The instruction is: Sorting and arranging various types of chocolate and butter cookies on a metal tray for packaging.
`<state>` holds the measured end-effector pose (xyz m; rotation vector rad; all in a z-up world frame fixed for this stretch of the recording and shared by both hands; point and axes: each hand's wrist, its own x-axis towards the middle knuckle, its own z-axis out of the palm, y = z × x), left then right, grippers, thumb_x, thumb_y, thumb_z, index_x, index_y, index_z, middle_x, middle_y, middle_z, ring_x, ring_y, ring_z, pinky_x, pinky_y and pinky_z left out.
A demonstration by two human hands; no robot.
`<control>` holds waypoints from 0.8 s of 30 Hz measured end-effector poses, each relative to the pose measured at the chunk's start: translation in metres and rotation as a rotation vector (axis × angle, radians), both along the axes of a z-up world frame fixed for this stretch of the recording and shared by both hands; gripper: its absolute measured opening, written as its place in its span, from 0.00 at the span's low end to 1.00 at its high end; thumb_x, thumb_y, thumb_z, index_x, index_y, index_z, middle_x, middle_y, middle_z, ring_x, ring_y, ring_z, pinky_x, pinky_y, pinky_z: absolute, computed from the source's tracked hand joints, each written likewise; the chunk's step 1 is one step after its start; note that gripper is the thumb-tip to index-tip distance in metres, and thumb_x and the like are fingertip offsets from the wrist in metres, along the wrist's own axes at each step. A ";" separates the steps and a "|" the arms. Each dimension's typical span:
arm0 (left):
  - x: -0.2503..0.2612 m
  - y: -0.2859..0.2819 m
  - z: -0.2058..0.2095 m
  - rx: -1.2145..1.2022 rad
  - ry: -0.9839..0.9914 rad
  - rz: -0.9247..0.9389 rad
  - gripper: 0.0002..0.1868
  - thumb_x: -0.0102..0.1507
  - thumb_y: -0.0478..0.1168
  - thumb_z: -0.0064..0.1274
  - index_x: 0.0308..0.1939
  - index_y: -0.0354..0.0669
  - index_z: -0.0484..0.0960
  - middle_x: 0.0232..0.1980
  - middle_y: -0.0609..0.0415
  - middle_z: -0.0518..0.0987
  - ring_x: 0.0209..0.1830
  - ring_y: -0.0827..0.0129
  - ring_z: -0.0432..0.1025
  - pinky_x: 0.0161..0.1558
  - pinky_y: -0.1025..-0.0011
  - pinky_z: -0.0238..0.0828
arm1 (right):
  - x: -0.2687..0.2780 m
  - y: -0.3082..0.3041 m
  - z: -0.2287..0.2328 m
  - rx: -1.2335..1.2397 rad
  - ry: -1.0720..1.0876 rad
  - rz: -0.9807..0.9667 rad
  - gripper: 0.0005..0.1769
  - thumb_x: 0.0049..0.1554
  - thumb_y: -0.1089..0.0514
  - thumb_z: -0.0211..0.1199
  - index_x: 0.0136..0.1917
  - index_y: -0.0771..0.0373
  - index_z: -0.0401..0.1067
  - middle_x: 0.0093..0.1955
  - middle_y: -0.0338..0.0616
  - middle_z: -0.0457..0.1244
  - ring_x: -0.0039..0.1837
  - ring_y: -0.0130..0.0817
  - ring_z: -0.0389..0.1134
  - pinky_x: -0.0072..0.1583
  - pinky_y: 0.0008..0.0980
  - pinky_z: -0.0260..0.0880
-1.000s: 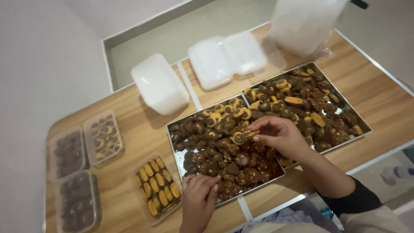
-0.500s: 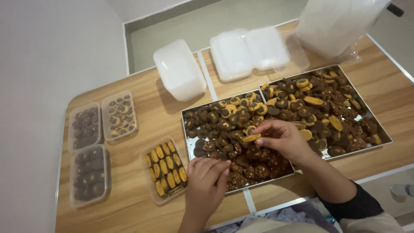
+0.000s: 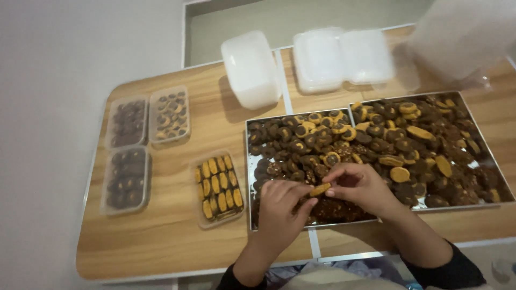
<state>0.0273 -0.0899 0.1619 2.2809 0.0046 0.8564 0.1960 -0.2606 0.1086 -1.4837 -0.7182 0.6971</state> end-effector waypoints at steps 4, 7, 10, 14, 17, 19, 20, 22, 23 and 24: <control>-0.006 -0.001 -0.006 0.012 0.041 0.028 0.16 0.70 0.52 0.48 0.44 0.46 0.84 0.43 0.55 0.82 0.43 0.60 0.75 0.47 0.61 0.61 | -0.008 0.001 0.006 0.037 -0.015 0.065 0.11 0.47 0.68 0.77 0.44 0.63 0.82 0.38 0.42 0.69 0.39 0.28 0.68 0.42 0.27 0.69; -0.012 0.000 -0.012 0.015 0.026 0.056 0.14 0.69 0.50 0.53 0.45 0.45 0.85 0.42 0.56 0.83 0.43 0.63 0.76 0.48 0.63 0.58 | -0.013 0.002 0.007 0.010 0.083 0.096 0.09 0.48 0.66 0.76 0.44 0.64 0.82 0.36 0.44 0.69 0.37 0.31 0.69 0.39 0.31 0.69; -0.025 0.011 -0.012 0.033 0.030 0.067 0.07 0.68 0.44 0.56 0.46 0.48 0.83 0.43 0.58 0.82 0.43 0.63 0.74 0.53 0.61 0.54 | -0.009 -0.005 -0.007 0.003 0.056 0.121 0.11 0.48 0.68 0.76 0.45 0.64 0.81 0.38 0.46 0.71 0.40 0.32 0.72 0.43 0.32 0.72; -0.059 0.053 -0.014 -0.009 0.319 0.236 0.10 0.66 0.46 0.54 0.47 0.49 0.84 0.49 0.55 0.83 0.53 0.62 0.74 0.62 0.55 0.60 | 0.002 -0.016 -0.007 -0.080 -0.094 -0.070 0.10 0.51 0.67 0.72 0.48 0.62 0.78 0.48 0.45 0.73 0.51 0.32 0.74 0.54 0.30 0.77; -0.094 0.090 -0.023 0.099 0.200 0.462 0.09 0.67 0.48 0.53 0.44 0.52 0.86 0.43 0.57 0.84 0.46 0.63 0.75 0.51 0.61 0.65 | 0.007 -0.019 -0.004 -0.095 -0.073 -0.158 0.11 0.54 0.67 0.69 0.51 0.62 0.77 0.49 0.45 0.71 0.52 0.31 0.73 0.56 0.30 0.76; -0.113 0.108 -0.025 0.203 0.147 0.570 0.14 0.69 0.52 0.48 0.43 0.54 0.87 0.40 0.59 0.85 0.42 0.66 0.77 0.42 0.67 0.71 | 0.010 -0.023 -0.005 -0.087 -0.058 -0.189 0.11 0.56 0.67 0.68 0.53 0.61 0.76 0.48 0.44 0.71 0.53 0.30 0.73 0.56 0.30 0.76; -0.122 0.114 -0.026 0.225 0.162 0.617 0.10 0.67 0.49 0.53 0.43 0.54 0.87 0.42 0.60 0.84 0.44 0.63 0.75 0.48 0.64 0.67 | 0.012 -0.023 -0.005 -0.061 -0.083 -0.175 0.11 0.56 0.68 0.68 0.53 0.62 0.76 0.49 0.45 0.71 0.54 0.31 0.73 0.58 0.31 0.76; -0.133 0.124 -0.030 0.248 0.182 0.672 0.06 0.65 0.45 0.58 0.43 0.54 0.87 0.45 0.60 0.84 0.45 0.61 0.74 0.53 0.61 0.63 | 0.011 -0.023 -0.001 -0.036 -0.105 -0.150 0.11 0.56 0.68 0.67 0.54 0.63 0.75 0.51 0.45 0.70 0.55 0.32 0.73 0.60 0.31 0.76; -0.136 0.128 -0.032 0.268 0.227 0.610 0.07 0.66 0.47 0.57 0.43 0.56 0.87 0.44 0.62 0.84 0.45 0.63 0.74 0.52 0.60 0.61 | 0.008 -0.021 0.004 -0.087 -0.119 -0.177 0.10 0.57 0.68 0.67 0.54 0.63 0.75 0.50 0.46 0.70 0.55 0.32 0.73 0.59 0.31 0.76; -0.137 0.133 -0.035 0.287 0.272 0.544 0.07 0.66 0.49 0.56 0.43 0.58 0.87 0.43 0.65 0.85 0.46 0.64 0.74 0.51 0.59 0.59 | 0.006 -0.021 0.008 -0.139 -0.134 -0.206 0.09 0.58 0.67 0.67 0.54 0.63 0.75 0.49 0.47 0.70 0.54 0.33 0.73 0.57 0.32 0.76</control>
